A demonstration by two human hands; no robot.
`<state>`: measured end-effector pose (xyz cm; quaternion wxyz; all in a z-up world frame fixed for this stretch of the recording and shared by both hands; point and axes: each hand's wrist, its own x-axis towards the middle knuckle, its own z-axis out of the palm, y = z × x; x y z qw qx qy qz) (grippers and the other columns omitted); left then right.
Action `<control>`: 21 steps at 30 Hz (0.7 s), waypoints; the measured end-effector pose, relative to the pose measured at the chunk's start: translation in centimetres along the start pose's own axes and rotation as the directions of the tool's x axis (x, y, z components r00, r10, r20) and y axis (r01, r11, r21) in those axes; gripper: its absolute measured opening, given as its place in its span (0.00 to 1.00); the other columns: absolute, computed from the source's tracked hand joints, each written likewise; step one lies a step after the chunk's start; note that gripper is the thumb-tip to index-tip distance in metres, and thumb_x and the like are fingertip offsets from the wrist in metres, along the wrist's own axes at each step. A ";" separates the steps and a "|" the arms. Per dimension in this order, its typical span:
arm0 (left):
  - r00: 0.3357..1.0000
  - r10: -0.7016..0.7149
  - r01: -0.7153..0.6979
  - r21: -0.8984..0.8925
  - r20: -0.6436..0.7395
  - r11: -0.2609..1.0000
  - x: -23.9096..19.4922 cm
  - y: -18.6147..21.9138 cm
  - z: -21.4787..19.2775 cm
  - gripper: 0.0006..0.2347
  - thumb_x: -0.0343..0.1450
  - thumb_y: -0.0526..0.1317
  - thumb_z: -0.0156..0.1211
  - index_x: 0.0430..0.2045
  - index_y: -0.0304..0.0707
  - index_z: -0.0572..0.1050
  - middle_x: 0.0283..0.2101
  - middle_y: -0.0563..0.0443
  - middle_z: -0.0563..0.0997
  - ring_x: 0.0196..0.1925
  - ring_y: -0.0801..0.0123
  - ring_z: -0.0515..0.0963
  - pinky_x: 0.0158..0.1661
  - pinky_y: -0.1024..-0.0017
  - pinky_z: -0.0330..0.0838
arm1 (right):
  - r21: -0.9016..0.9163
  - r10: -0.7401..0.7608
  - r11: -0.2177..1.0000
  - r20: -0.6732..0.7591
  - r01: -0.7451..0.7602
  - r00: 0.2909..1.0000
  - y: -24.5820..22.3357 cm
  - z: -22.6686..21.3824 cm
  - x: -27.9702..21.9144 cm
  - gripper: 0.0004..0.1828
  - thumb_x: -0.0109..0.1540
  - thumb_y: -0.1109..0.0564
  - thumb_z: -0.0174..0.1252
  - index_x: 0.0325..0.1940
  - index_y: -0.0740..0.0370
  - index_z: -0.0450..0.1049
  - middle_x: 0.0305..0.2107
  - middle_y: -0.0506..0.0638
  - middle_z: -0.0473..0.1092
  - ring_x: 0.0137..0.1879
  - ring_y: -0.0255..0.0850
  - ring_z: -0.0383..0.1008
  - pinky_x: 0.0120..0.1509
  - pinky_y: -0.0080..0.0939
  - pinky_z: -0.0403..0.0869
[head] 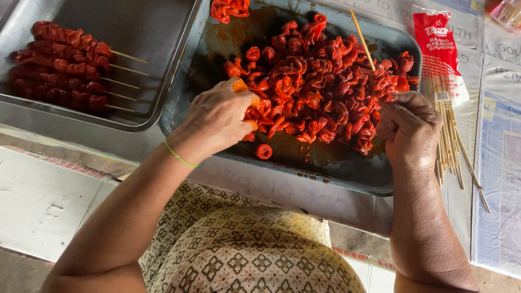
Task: The person skewers pieces of marinated red meat onto thin wooden sticks. They pick up the meat from a metal tray and thread it onto the skewers, then place the completed skewers into a separate tray. The process is repeated continuously throughout the video.
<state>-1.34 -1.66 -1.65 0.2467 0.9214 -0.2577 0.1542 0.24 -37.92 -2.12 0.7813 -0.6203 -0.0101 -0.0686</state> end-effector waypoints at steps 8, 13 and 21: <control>0.980 -0.189 0.194 0.094 -0.062 0.976 2.7 -2.9 1.9 0.05 0.67 0.34 0.64 0.28 0.31 0.76 0.38 0.34 0.80 0.40 0.41 0.80 0.42 0.51 0.75 | -0.040 -0.012 0.999 -0.042 0.010 0.999 0.3 -0.5 0.4 0.08 0.64 0.73 0.57 0.39 0.65 0.70 0.20 0.46 0.60 0.21 0.31 0.54 0.25 0.34 0.52; 0.974 -0.199 0.204 0.041 -0.105 0.978 3.3 -3.1 -0.7 0.05 0.70 0.35 0.60 0.33 0.33 0.79 0.39 0.36 0.80 0.40 0.42 0.80 0.43 0.52 0.74 | -0.049 -0.032 0.998 -0.051 0.030 0.998 0.0 -0.8 0.6 0.08 0.64 0.73 0.58 0.39 0.65 0.70 0.20 0.46 0.62 0.21 0.32 0.55 0.26 0.35 0.54; 0.987 -0.082 0.066 0.117 0.138 0.991 0.3 -0.2 -0.7 0.08 0.62 0.40 0.67 0.25 0.32 0.79 0.38 0.37 0.81 0.35 0.45 0.82 0.39 0.52 0.77 | -0.096 -0.053 0.994 -0.050 0.048 0.997 0.0 -0.6 0.3 0.06 0.65 0.72 0.59 0.38 0.66 0.72 0.21 0.47 0.63 0.23 0.32 0.57 0.27 0.35 0.55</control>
